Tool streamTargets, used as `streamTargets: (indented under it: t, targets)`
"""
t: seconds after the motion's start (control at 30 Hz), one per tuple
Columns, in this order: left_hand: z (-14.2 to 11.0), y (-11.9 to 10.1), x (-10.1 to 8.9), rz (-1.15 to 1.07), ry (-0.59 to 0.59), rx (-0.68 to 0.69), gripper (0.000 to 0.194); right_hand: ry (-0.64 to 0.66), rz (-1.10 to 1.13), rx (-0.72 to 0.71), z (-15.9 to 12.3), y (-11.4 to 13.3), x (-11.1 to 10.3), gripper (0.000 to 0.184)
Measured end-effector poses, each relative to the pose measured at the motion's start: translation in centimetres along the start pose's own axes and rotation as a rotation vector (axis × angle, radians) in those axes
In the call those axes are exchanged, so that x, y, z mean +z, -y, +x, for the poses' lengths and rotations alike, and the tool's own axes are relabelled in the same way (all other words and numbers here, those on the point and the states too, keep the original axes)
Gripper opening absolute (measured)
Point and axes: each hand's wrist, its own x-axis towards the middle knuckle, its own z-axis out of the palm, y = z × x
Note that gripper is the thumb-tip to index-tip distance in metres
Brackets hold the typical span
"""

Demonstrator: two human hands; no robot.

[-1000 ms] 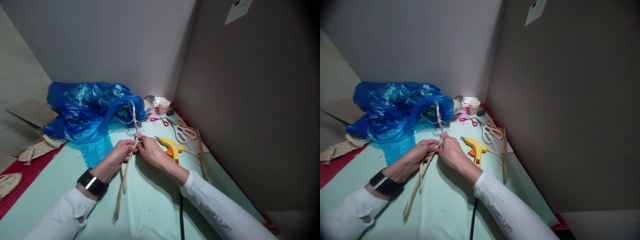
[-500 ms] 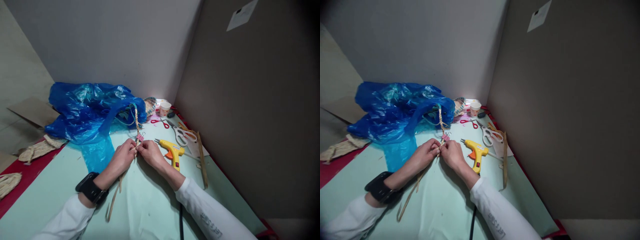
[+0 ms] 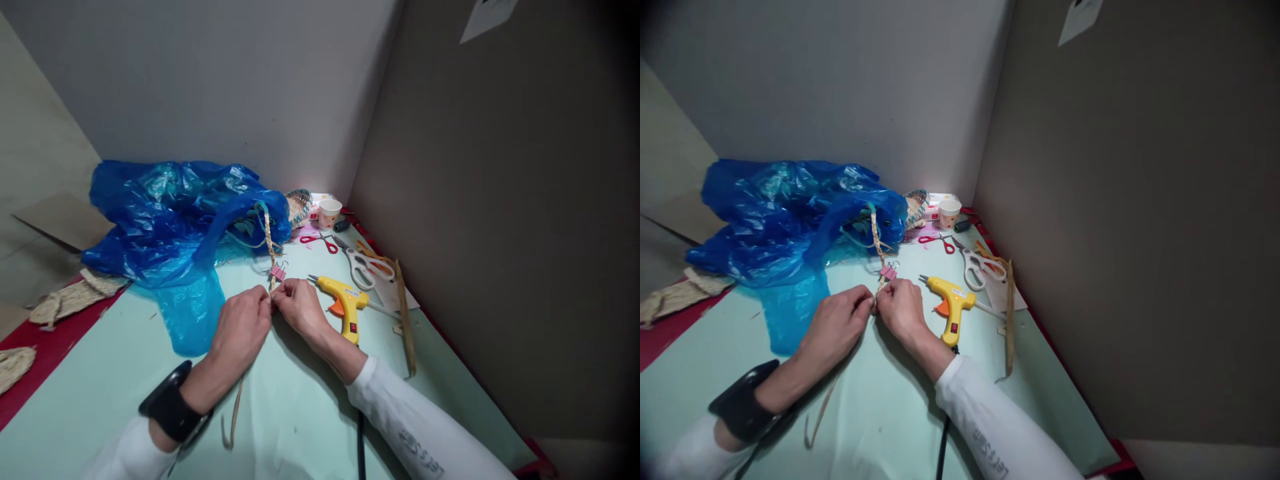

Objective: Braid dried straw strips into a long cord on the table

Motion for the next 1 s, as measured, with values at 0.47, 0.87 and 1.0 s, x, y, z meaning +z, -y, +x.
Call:
streamTargets:
  t: [0.47,0.87,1.0]
  targets:
    - [-3.4,-2.4,1.6,0.596,0.084,0.210,0.048,0.018,0.175,0.028,0.4,-0.5,-0.2,0.017]
    - [-4.1,-2.7,2.0,0.577,0.142,0.196,0.055,0.021,0.182,0.040,0.6,-1.0,0.2,0.013]
    - [-3.2,-1.7,0.1,0.293,0.112,0.205,0.033,0.020,0.201,0.041,0.8,-1.4,0.2,0.013]
